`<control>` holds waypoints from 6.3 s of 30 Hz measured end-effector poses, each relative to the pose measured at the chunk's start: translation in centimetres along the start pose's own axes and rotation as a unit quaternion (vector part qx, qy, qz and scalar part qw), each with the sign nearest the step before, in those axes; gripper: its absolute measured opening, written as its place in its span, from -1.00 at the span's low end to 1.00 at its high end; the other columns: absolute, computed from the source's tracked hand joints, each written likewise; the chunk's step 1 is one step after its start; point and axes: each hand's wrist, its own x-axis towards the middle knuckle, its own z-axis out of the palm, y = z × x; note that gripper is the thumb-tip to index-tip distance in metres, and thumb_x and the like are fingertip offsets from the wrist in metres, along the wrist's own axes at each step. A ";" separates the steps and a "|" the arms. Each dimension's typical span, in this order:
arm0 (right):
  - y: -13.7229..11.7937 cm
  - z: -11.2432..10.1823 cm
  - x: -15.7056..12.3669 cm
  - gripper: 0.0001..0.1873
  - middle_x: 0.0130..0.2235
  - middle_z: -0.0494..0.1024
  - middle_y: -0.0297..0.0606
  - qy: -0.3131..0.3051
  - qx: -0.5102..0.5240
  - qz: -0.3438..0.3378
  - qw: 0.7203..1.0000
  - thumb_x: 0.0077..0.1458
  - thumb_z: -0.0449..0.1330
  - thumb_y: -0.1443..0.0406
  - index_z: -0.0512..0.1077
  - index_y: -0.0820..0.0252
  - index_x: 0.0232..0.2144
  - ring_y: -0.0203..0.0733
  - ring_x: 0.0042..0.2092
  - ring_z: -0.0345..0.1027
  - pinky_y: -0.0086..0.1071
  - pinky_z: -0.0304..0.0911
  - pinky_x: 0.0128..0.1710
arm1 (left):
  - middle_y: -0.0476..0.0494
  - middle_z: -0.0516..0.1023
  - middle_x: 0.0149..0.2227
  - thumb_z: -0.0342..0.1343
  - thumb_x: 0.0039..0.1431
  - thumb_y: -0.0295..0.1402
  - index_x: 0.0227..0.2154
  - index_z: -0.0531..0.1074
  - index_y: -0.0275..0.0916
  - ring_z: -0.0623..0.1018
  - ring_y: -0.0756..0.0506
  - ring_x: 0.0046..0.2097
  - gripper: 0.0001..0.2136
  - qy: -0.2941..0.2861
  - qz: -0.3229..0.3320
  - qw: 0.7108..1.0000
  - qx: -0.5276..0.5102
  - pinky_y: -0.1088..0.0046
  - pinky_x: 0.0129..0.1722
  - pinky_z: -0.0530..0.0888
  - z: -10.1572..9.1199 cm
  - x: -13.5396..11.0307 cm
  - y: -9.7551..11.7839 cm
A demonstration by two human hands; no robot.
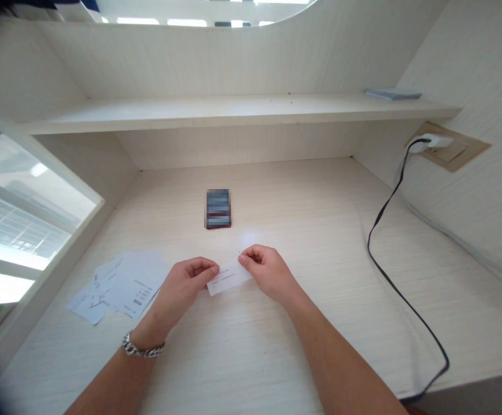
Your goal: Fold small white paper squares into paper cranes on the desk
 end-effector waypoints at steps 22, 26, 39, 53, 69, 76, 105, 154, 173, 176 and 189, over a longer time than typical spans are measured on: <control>-0.6 -0.2 -0.4 -0.82 -0.45 0.51 -0.24 -0.026 -0.034 0.018 0.999 -0.07 0.19 0.23 0.49 0.25 -0.46 -0.24 -0.40 0.34 -0.40 0.20 -0.43 | -0.17 0.56 -0.36 0.12 -0.04 -0.27 -0.37 0.50 -0.30 0.50 -0.08 -0.34 -0.78 -0.083 0.000 0.997 -0.005 0.44 -0.35 0.40 -0.5 -0.1 0.7; -0.5 0.2 -0.3 -0.70 -0.38 0.51 -0.22 -0.034 0.037 0.034 0.998 -0.01 0.14 0.14 0.48 0.24 -0.32 -0.25 -0.39 0.35 -0.38 0.25 -0.42 | -0.15 0.56 -0.43 0.12 -0.04 -0.27 -0.44 0.51 -0.30 0.49 -0.07 -0.41 -0.80 -0.047 -0.009 0.999 0.013 0.46 -0.44 0.38 0.0 -0.1 0.6; -0.7 0.1 -0.7 -0.76 -0.49 0.49 -0.27 -0.084 0.062 0.034 0.994 -0.10 0.23 0.25 0.50 0.28 -0.35 -0.30 -0.45 0.34 -0.38 0.28 -0.43 | -0.13 0.56 -0.44 0.18 -0.07 -0.31 -0.39 0.48 -0.29 0.49 -0.03 -0.46 -0.82 -0.039 -0.022 0.997 -0.070 0.50 -0.49 0.35 -0.6 -0.2 0.5; -1.0 0.0 -1.0 -0.74 -0.54 0.53 -0.26 -0.063 0.156 0.056 0.984 -0.15 0.26 0.31 0.54 0.23 -0.31 -0.29 -0.50 0.39 -0.37 0.34 -0.43 | -0.18 0.58 -0.41 0.23 -0.15 -0.32 -0.37 0.55 -0.29 0.50 -0.07 -0.43 -0.77 0.006 -0.020 0.990 -0.140 0.46 -0.47 0.36 -0.7 -0.3 0.5; -0.8 0.7 -0.8 -0.70 -0.45 0.52 -0.24 -0.106 0.104 0.045 0.988 -0.14 0.26 0.15 0.53 0.25 -0.37 -0.28 -0.42 0.36 -0.39 0.29 -0.41 | -0.16 0.58 -0.40 0.16 -0.06 -0.30 -0.41 0.54 -0.26 0.50 -0.07 -0.41 -0.83 -0.031 0.043 0.998 -0.034 0.48 -0.45 0.39 -0.3 -0.8 1.1; -0.7 0.3 -0.9 -0.73 -0.47 0.52 -0.25 -0.107 0.091 0.036 0.989 -0.12 0.25 0.18 0.53 0.25 -0.37 -0.29 -0.45 0.35 -0.39 0.30 -0.43 | -0.17 0.58 -0.37 0.12 -0.02 -0.34 -0.37 0.54 -0.27 0.50 -0.07 -0.39 -0.82 -0.053 0.021 0.998 -0.034 0.48 -0.43 0.39 -0.7 -0.6 1.0; -0.7 1.4 -1.0 -0.76 -0.49 0.55 -0.25 -0.048 0.117 0.053 0.991 -0.23 0.33 0.29 0.53 0.26 -0.40 -0.27 -0.46 0.40 -0.35 0.33 -0.40 | -0.16 0.58 -0.40 0.21 -0.08 -0.30 -0.36 0.52 -0.32 0.49 -0.03 -0.42 -0.78 -0.009 -0.006 0.998 -0.066 0.52 -0.45 0.39 -0.4 -0.3 0.5; -1.0 1.7 -1.3 -0.75 -0.46 0.54 -0.27 0.048 0.150 -0.006 0.987 -0.27 0.36 0.29 0.50 0.22 -0.43 -0.24 -0.41 0.40 -0.36 0.32 -0.39 | -0.08 0.56 -0.47 0.24 -0.14 -0.27 -0.28 0.52 -0.28 0.45 0.01 -0.51 -0.69 0.016 0.017 0.999 -0.037 0.57 -0.57 0.33 -0.4 -0.5 0.9; -0.9 1.7 -1.2 -0.76 -0.44 0.54 -0.26 0.054 0.121 -0.006 0.991 -0.26 0.35 0.27 0.48 0.21 -0.44 -0.22 -0.40 0.41 -0.36 0.31 -0.40 | -0.07 0.56 -0.47 0.24 -0.15 -0.25 -0.27 0.52 -0.28 0.45 0.01 -0.52 -0.67 0.003 0.006 1.000 -0.024 0.57 -0.59 0.31 -0.2 -0.6 1.1; -1.0 1.7 -1.2 -0.75 -0.44 0.54 -0.26 0.047 0.116 -0.001 0.992 -0.28 0.35 0.25 0.49 0.21 -0.44 -0.20 -0.39 0.41 -0.34 0.32 -0.37 | -0.10 0.59 -0.43 0.23 -0.13 -0.24 -0.34 0.54 -0.27 0.49 -0.03 -0.46 -0.73 0.015 0.020 1.000 -0.014 0.56 -0.55 0.34 -0.1 -0.6 1.1; -1.7 1.5 -1.3 -0.72 -0.51 0.54 -0.27 0.019 0.159 0.033 0.987 -0.37 0.40 0.25 0.51 0.24 -0.50 -0.22 -0.45 0.41 -0.31 0.33 -0.39 | -0.09 0.58 -0.50 0.22 -0.12 -0.25 -0.43 0.54 -0.25 0.46 -0.02 -0.53 -0.80 0.017 0.022 1.000 -0.013 0.55 -0.63 0.29 -0.2 -0.6 1.0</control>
